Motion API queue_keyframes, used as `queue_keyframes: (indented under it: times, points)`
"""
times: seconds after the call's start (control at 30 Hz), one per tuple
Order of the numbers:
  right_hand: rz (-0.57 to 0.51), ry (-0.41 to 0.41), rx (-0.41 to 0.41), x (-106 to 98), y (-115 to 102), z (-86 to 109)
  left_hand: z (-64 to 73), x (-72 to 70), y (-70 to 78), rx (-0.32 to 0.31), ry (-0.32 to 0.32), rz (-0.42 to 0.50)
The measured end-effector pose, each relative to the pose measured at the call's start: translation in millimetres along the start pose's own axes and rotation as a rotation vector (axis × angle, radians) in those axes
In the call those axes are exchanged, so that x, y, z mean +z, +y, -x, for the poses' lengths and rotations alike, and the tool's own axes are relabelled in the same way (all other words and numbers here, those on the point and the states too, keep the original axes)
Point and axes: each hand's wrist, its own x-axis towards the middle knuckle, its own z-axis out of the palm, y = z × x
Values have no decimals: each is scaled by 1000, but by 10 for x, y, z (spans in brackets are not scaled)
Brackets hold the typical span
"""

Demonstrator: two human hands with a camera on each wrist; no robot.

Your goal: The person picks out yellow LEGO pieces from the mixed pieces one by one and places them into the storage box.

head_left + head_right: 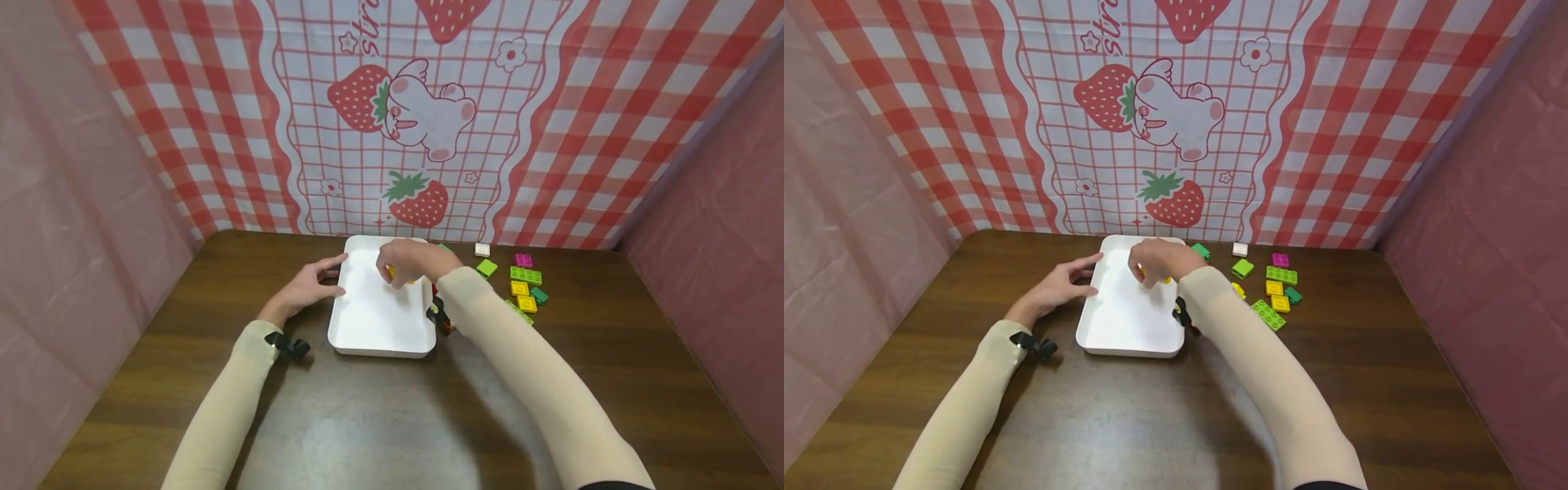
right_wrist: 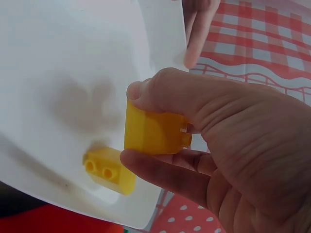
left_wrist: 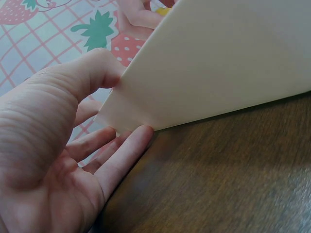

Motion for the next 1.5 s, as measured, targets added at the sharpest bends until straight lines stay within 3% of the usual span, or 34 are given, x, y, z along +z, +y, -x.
queue_keyframes:
  times: [0.63,0.87,1.17,1.5]
  points:
    - [-25,-41,-4,184,41,-138,19,11,29,-9,4,8]
    - [-68,-32,-22,500,359,-495,29,10,35,-10,5,0]
    - [-104,-73,9,308,85,-132,6,13,6,-4,4,-4]
    - [-109,-41,9,419,191,-202,1,9,8,8,5,6]
